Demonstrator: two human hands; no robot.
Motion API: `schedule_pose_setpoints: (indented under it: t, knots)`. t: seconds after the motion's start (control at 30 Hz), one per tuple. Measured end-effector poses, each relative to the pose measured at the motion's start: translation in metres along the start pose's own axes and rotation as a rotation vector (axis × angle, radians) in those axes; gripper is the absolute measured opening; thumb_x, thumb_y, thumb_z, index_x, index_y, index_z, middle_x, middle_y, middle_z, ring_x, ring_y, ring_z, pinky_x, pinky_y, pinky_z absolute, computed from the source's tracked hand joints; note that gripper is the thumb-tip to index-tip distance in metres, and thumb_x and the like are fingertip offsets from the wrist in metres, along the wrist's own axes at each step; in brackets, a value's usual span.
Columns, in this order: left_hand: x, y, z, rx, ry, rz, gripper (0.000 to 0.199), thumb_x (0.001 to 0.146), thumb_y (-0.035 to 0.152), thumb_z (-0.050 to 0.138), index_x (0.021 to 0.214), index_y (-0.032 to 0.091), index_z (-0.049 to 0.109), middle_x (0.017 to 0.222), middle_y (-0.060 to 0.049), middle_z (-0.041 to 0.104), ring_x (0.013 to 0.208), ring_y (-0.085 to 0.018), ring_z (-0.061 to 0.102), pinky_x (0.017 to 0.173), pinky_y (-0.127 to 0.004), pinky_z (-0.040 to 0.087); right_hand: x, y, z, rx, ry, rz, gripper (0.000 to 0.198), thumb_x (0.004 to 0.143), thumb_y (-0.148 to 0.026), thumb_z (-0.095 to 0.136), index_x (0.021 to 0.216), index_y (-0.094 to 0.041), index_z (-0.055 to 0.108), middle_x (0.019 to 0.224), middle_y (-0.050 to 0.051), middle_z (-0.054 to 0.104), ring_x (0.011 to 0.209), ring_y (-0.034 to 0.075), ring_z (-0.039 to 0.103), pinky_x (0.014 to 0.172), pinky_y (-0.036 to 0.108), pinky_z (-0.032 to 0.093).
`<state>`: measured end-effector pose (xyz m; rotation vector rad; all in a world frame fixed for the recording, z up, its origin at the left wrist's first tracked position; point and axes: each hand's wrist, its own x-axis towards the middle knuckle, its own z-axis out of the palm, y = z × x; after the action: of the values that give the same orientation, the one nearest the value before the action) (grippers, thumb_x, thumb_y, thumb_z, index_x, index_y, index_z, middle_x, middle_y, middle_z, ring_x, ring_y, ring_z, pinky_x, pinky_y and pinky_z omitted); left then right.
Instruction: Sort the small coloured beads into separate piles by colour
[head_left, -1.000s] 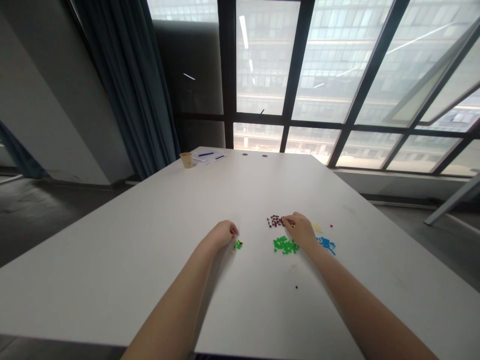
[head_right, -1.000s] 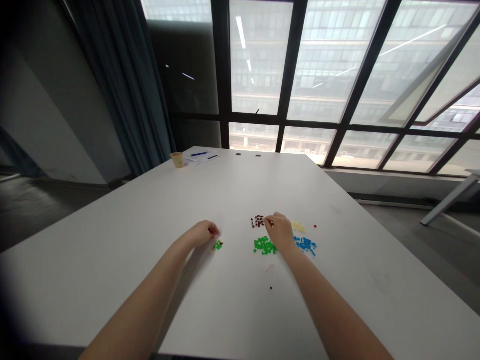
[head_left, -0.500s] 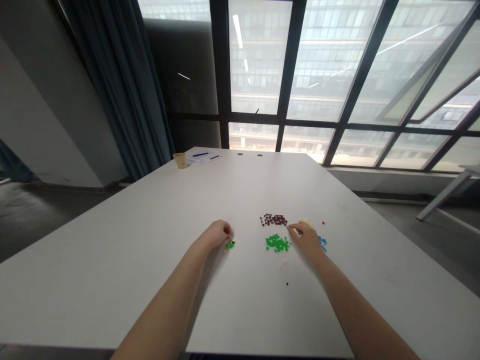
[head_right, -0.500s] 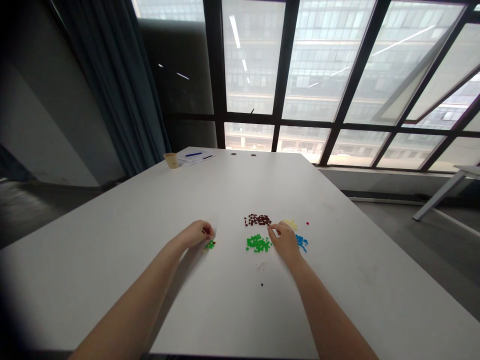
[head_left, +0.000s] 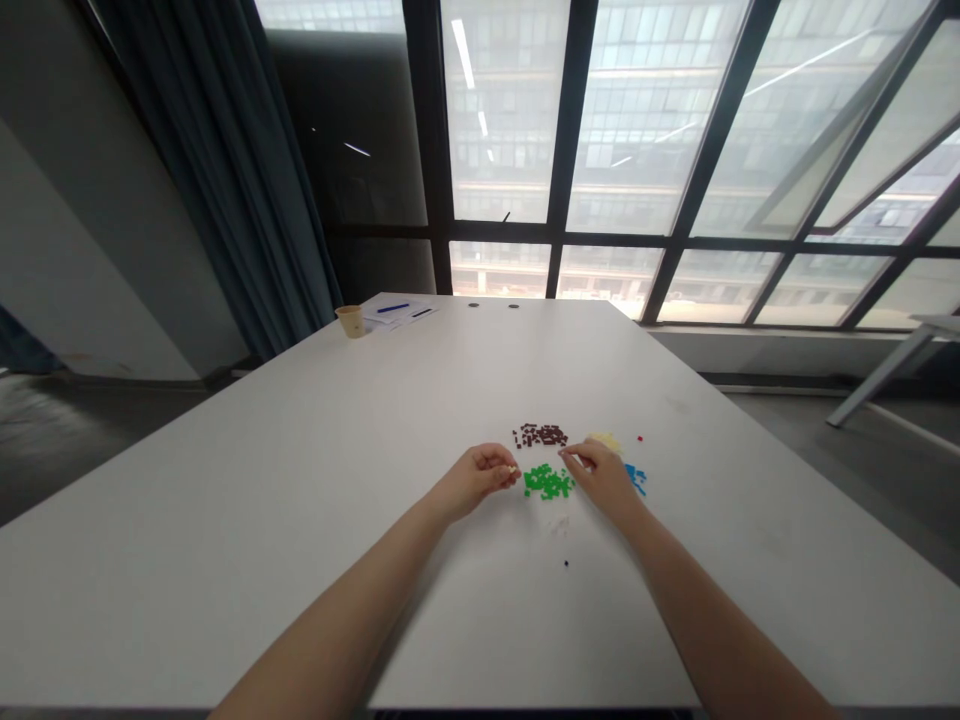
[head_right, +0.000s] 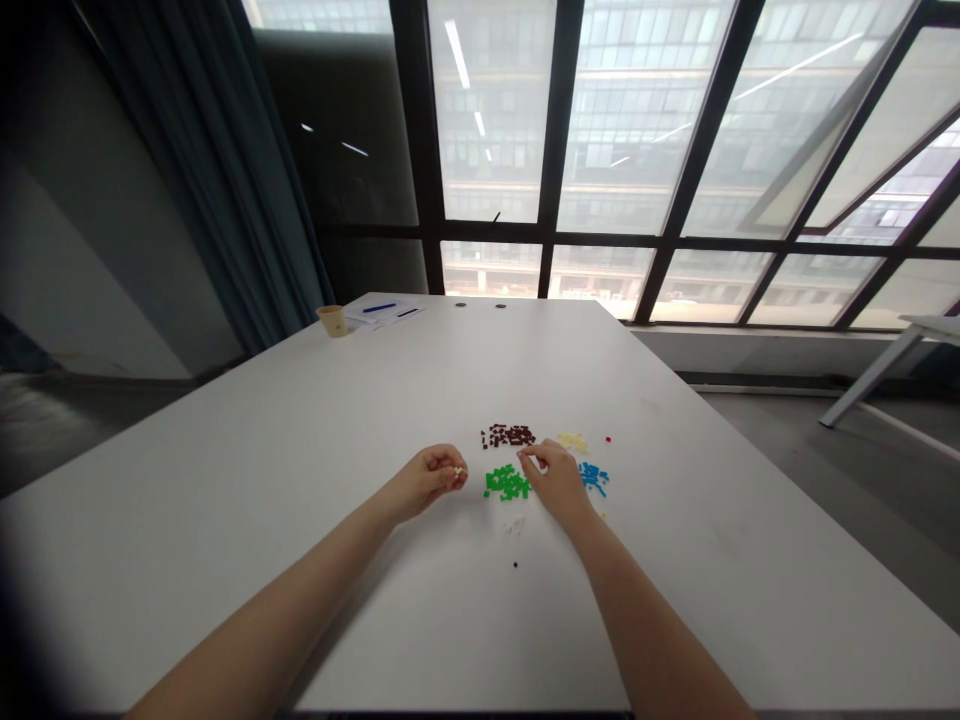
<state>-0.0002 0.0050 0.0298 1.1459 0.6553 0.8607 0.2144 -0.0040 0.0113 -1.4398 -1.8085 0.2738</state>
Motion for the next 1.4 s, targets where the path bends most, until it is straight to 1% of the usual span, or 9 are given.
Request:
schedule_pose_setpoints:
  t: [0.2, 0.33, 0.53, 0.67, 0.83, 0.97, 1.07, 1.23, 1.4]
  knots:
    - [0.001, -0.006, 0.000, -0.012, 0.011, -0.032, 0.041, 0.042, 0.041, 0.077, 0.062, 0.012, 0.056, 0.056, 0.000, 0.056, 0.055, -0.008, 0.049, 0.059, -0.024, 0.036, 0.000, -0.004, -0.002, 0.035, 0.015, -0.041, 0.023, 0.077, -0.032, 0.048, 0.076, -0.019, 0.067, 0.055, -0.001, 0.045, 0.055, 0.012, 0.044, 0.056, 0.024, 0.036]
    - [0.004, -0.013, -0.004, -0.012, -0.023, -0.018, 0.034, 0.050, 0.037, 0.075, 0.065, 0.012, 0.058, 0.059, -0.001, 0.059, 0.056, -0.008, 0.050, 0.060, -0.023, 0.036, -0.004, -0.019, -0.001, 0.095, 0.036, -0.154, 0.021, 0.078, -0.030, 0.048, 0.082, -0.020, 0.066, 0.060, 0.000, 0.048, 0.061, 0.014, 0.046, 0.061, 0.026, 0.038]
    - [0.006, -0.024, -0.006, 0.036, -0.071, 0.006, 0.024, 0.058, 0.030, 0.072, 0.066, 0.011, 0.059, 0.059, -0.001, 0.058, 0.058, -0.008, 0.050, 0.059, -0.021, 0.036, -0.016, -0.047, 0.002, 0.218, -0.057, -0.321, 0.015, 0.073, -0.026, 0.057, 0.085, -0.021, 0.065, 0.071, 0.002, 0.052, 0.071, 0.014, 0.049, 0.067, 0.028, 0.040]
    - [0.004, -0.022, -0.003, -0.002, -0.104, 0.001, 0.024, 0.058, 0.026, 0.072, 0.071, 0.012, 0.057, 0.060, 0.001, 0.057, 0.058, -0.008, 0.050, 0.058, -0.020, 0.036, -0.019, -0.052, 0.008, 0.227, -0.037, -0.344, 0.013, 0.073, -0.024, 0.057, 0.082, -0.021, 0.066, 0.070, 0.002, 0.051, 0.070, 0.014, 0.048, 0.066, 0.029, 0.040]
    - [0.004, -0.019, 0.001, 0.047, -0.101, 0.031, 0.027, 0.060, 0.026, 0.071, 0.075, 0.013, 0.054, 0.060, 0.001, 0.057, 0.058, -0.008, 0.051, 0.058, -0.020, 0.035, -0.018, -0.047, 0.014, 0.182, -0.014, -0.333, 0.012, 0.075, -0.026, 0.056, 0.079, -0.021, 0.066, 0.067, 0.002, 0.051, 0.070, 0.014, 0.048, 0.066, 0.028, 0.040]
    - [0.006, -0.019, -0.002, 0.080, -0.051, 0.039, 0.031, 0.062, 0.029, 0.069, 0.084, 0.015, 0.052, 0.074, -0.004, 0.064, 0.064, -0.010, 0.054, 0.061, -0.022, 0.037, -0.003, -0.027, 0.004, 0.074, 0.043, -0.232, 0.015, 0.076, -0.028, 0.054, 0.080, -0.020, 0.066, 0.068, 0.002, 0.053, 0.069, 0.014, 0.050, 0.066, 0.027, 0.040]
    - [0.008, -0.019, -0.005, 0.107, 0.043, 0.026, 0.029, 0.064, 0.030, 0.067, 0.085, 0.016, 0.052, 0.076, -0.004, 0.065, 0.063, -0.010, 0.054, 0.060, -0.022, 0.037, 0.016, 0.001, -0.013, -0.175, 0.082, -0.074, 0.019, 0.077, -0.029, 0.051, 0.079, -0.019, 0.067, 0.067, 0.003, 0.055, 0.069, 0.015, 0.050, 0.067, 0.028, 0.038]
    - [0.010, -0.018, -0.010, 0.131, 0.118, 0.003, 0.027, 0.064, 0.029, 0.066, 0.083, 0.016, 0.052, 0.073, -0.003, 0.064, 0.061, -0.009, 0.053, 0.057, -0.020, 0.036, 0.041, 0.040, -0.025, -0.648, -0.084, 0.172, 0.019, 0.077, -0.025, 0.049, 0.076, -0.023, 0.068, 0.080, 0.005, 0.059, 0.081, 0.018, 0.051, 0.068, 0.029, 0.034]
    - [0.010, -0.016, -0.013, 0.166, 0.118, 0.011, 0.025, 0.066, 0.029, 0.063, 0.084, 0.016, 0.052, 0.075, -0.004, 0.063, 0.064, -0.010, 0.054, 0.058, -0.020, 0.036, 0.048, 0.051, -0.009, -0.794, -0.207, 0.233, 0.024, 0.078, -0.025, 0.044, 0.078, -0.021, 0.068, 0.088, 0.009, 0.060, 0.087, 0.019, 0.051, 0.071, 0.030, 0.032]
